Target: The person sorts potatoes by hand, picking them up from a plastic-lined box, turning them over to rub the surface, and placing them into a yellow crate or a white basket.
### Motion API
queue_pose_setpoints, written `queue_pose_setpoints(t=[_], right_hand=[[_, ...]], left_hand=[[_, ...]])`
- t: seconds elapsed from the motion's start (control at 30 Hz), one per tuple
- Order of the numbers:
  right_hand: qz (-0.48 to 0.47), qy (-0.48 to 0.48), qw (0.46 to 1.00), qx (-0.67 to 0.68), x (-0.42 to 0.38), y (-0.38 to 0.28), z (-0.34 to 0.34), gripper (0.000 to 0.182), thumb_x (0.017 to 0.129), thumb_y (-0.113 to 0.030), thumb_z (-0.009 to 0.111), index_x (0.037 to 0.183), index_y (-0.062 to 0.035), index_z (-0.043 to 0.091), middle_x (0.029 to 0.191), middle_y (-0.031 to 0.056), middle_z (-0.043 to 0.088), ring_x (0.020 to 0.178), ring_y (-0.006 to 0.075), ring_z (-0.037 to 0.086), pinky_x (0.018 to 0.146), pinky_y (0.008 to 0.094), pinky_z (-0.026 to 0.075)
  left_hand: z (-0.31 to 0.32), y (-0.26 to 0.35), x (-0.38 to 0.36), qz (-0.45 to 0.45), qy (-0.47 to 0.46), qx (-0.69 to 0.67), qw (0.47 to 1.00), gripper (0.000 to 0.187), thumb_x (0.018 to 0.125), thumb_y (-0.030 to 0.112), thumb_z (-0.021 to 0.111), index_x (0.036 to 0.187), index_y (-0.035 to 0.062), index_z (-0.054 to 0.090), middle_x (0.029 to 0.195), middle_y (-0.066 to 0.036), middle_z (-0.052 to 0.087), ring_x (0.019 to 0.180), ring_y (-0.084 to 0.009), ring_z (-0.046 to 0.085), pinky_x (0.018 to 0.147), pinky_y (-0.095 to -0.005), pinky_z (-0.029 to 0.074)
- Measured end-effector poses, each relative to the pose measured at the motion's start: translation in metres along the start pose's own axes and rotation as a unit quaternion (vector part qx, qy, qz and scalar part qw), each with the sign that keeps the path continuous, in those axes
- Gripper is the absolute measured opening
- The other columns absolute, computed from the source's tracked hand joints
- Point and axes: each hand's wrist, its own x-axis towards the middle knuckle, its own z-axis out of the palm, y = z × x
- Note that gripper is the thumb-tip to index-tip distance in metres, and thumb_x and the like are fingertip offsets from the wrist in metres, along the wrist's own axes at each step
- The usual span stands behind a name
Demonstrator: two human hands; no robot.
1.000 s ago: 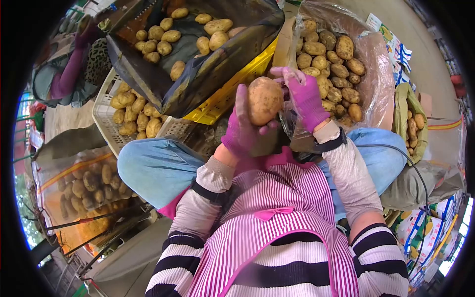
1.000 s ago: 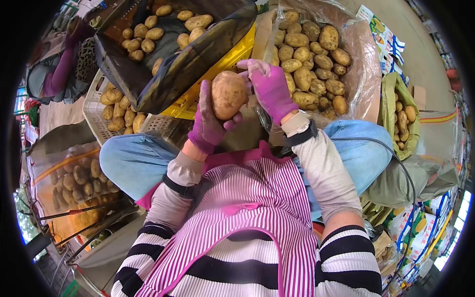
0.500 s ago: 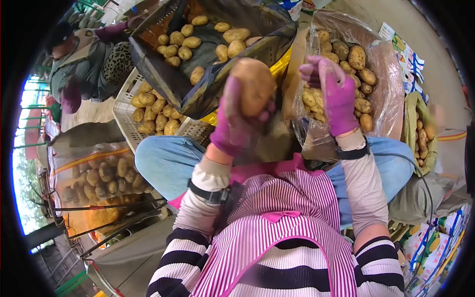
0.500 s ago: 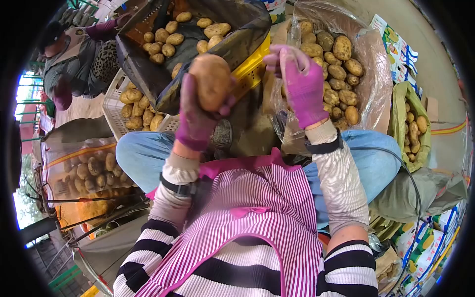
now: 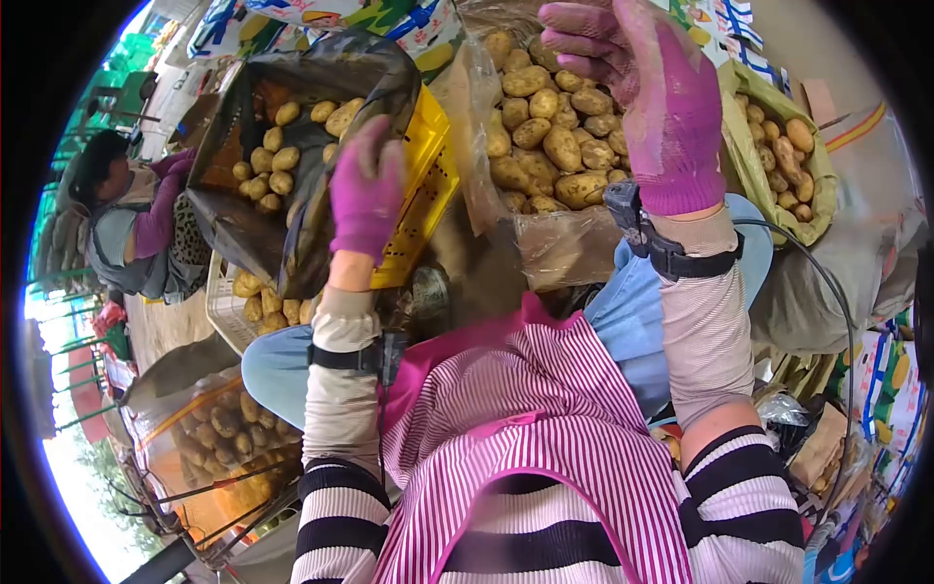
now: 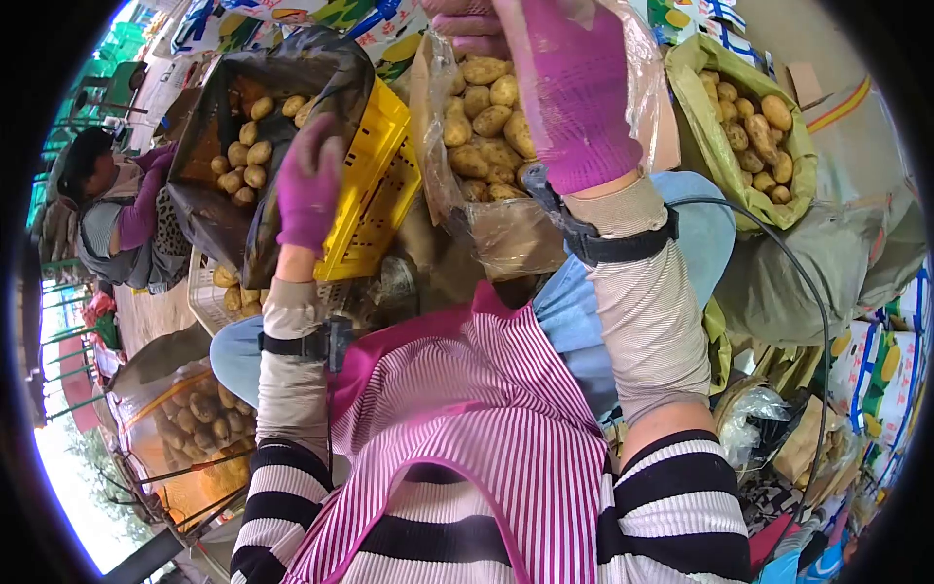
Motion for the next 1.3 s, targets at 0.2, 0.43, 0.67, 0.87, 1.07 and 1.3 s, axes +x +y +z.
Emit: queue_pose_setpoints(t=[0.2, 0.43, 0.67, 0.87, 1.07, 1.3], right_hand=[[-0.197, -0.042, 0.943, -0.267, -0.003, 0.048, -0.016, 0.028, 0.102, -0.022, 0.051, 0.112, 0.0004, 0.066, 0.096, 0.01, 0.073, 0.08, 0.014, 0.071, 0.073, 0.0286, 0.058], [0.064, 0.064, 0.961, -0.263, -0.029, 0.059, -0.015, 0.009, 0.078, -0.023, 0.067, 0.084, -0.0162, 0.067, 0.076, 0.0026, 0.068, 0.072, 0.0266, 0.068, 0.069, 0.0428, 0.047], [0.029, 0.142, 0.962, -0.233, -0.027, 0.061, -0.025, 0.008, 0.078, -0.017, 0.068, 0.079, -0.0098, 0.065, 0.073, 0.0095, 0.065, 0.073, 0.0351, 0.065, 0.065, 0.0438, 0.05], [-0.039, 0.125, 0.953, -0.275, -0.035, 0.063, -0.036, 0.013, 0.081, -0.024, 0.067, 0.086, -0.0114, 0.067, 0.074, 0.0111, 0.066, 0.07, 0.0349, 0.066, 0.064, 0.0447, 0.052], [0.04, 0.008, 0.965, -0.26, -0.045, 0.045, -0.046, 0.027, 0.091, -0.03, 0.063, 0.109, -0.0086, 0.067, 0.092, 0.0144, 0.071, 0.085, 0.0313, 0.072, 0.071, 0.0378, 0.056], [0.086, -0.153, 0.959, -0.222, -0.064, 0.054, -0.01, 0.059, 0.092, -0.038, 0.068, 0.136, -0.0019, 0.05, 0.12, 0.0194, 0.064, 0.111, 0.0281, 0.066, 0.089, 0.0356, 0.052]], left_hand=[[0.178, -0.017, 0.006, 0.074, -0.319, 0.17, 0.929, 0.042, 0.092, 0.025, 0.063, 0.128, 0.0041, 0.058, 0.124, -0.021, 0.063, 0.119, -0.0359, 0.058, 0.103, -0.0412, 0.045], [0.252, -0.048, 0.018, 0.096, -0.389, 0.287, 0.87, 0.048, 0.093, 0.026, 0.063, 0.134, 0.0043, 0.052, 0.128, -0.019, 0.06, 0.121, -0.0343, 0.057, 0.103, -0.0415, 0.046], [0.243, -0.048, 0.037, 0.048, -0.377, 0.193, 0.905, 0.054, 0.093, 0.027, 0.063, 0.139, 0.0046, 0.046, 0.133, -0.018, 0.056, 0.123, -0.0326, 0.056, 0.103, -0.0418, 0.047], [0.201, -0.001, 0.042, -0.146, -0.355, -0.217, 0.898, 0.06, 0.094, 0.028, 0.062, 0.144, 0.0048, 0.041, 0.136, -0.017, 0.053, 0.124, -0.0312, 0.055, 0.103, -0.0421, 0.048], [0.086, 0.073, 0.003, -0.216, -0.258, -0.531, 0.778, 0.065, 0.094, 0.029, 0.062, 0.149, 0.005, 0.036, 0.14, -0.016, 0.05, 0.126, -0.0298, 0.054, 0.103, -0.0423, 0.049], [0.011, 0.104, -0.038, -0.174, -0.168, -0.584, 0.775, 0.075, 0.097, 0.029, 0.063, 0.155, 0.0043, 0.022, 0.144, -0.016, 0.043, 0.127, -0.0288, 0.053, 0.104, -0.043, 0.048]])
